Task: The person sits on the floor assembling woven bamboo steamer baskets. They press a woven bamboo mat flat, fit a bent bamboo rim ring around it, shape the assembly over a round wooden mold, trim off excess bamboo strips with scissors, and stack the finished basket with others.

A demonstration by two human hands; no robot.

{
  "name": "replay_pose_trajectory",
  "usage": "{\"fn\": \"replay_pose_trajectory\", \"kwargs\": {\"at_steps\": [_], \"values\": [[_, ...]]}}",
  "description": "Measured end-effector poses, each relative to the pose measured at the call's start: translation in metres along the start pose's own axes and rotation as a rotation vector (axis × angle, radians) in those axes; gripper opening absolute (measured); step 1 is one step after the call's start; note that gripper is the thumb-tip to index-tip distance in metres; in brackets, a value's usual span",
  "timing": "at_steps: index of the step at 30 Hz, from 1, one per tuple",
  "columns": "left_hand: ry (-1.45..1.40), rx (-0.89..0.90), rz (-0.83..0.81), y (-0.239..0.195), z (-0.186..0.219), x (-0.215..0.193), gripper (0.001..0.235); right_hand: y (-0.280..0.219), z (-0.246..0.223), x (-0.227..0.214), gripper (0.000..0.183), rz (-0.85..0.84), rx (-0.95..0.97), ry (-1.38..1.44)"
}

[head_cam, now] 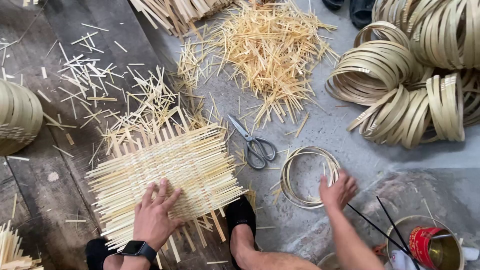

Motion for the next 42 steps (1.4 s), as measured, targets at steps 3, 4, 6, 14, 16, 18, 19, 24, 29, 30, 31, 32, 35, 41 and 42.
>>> {"fn": "replay_pose_trajectory", "kwargs": {"at_steps": [3, 4, 6, 14, 16, 18, 19, 24, 29, 30, 31, 32, 35, 41, 42], "values": [[0.013, -0.008, -0.023, 0.003, 0.001, 0.0, 0.097, 0.045, 0.023, 0.014, 0.066, 0.088, -0.099, 0.004], [0.013, -0.009, -0.018, 0.003, 0.003, -0.006, 0.097, 0.054, 0.025, 0.018, 0.066, 0.092, -0.099, 0.007], [0.0, -0.034, -0.081, -0.001, 0.003, -0.016, 0.099, 0.068, 0.025, 0.035, 0.031, -0.252, -0.011, 0.139], [-0.808, 0.027, 0.495, 0.015, 0.077, -0.061, 0.056, 0.057, -0.241, -0.222, 0.012, -0.164, -0.905, 0.754], [-1.133, 0.037, 0.515, 0.002, 0.105, -0.095, 0.048, 0.043, -0.287, -0.274, 0.011, -0.168, -1.053, 0.851], [-1.781, -0.187, 0.259, -0.013, 0.114, -0.115, 0.038, 0.029, -0.327, -0.32, 0.023, -0.084, -1.352, 0.903], [-1.782, -0.172, 0.266, -0.019, 0.111, -0.117, 0.038, 0.023, -0.337, -0.325, 0.023, -0.068, -1.355, 0.9], [-2.152, -0.566, -0.04, -0.051, 0.087, -0.123, 0.027, -0.022, -0.366, -0.327, 0.016, -0.255, -1.647, 0.875], [-2.035, -0.721, -0.213, -0.064, 0.063, -0.123, 0.058, -0.08, -0.384, -0.328, 0.016, -0.275, -1.819, 0.897], [-1.983, -0.727, -0.248, -0.064, 0.059, -0.114, 0.068, -0.09, -0.384, -0.329, 0.016, -0.131, -1.843, 0.961], [-1.99, -0.717, -0.246, -0.065, 0.06, -0.111, 0.068, -0.095, -0.384, -0.329, 0.016, -0.125, -1.849, 0.954], [-1.99, -0.747, -0.228, -0.066, 0.06, -0.107, 0.069, -0.099, -0.384, -0.328, 0.017, -0.159, -1.837, 0.878], [-2.024, -0.802, -0.205, -0.066, 0.055, -0.095, 0.071, -0.11, -0.384, -0.326, 0.017, -0.244, -1.782, 0.821], [-2.031, -0.696, -0.091, -0.054, 0.033, -0.084, 0.056, -0.083, -0.394, -0.299, 0.028, -0.492, -1.437, 0.932], [-2.03, -0.589, 0.028, -0.049, 0.022, -0.082, 0.052, -0.068, -0.399, -0.293, 0.042, -0.599, -1.205, 0.952]]}}
Point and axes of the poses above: each hand's wrist, its own y-axis towards the middle knuckle, its own x-axis out of the palm, z = x × y, the point moved 3 cm from there along y, towards the middle knuckle, and after that the axes turned 11 degrees about z, right-handed, at the moved point
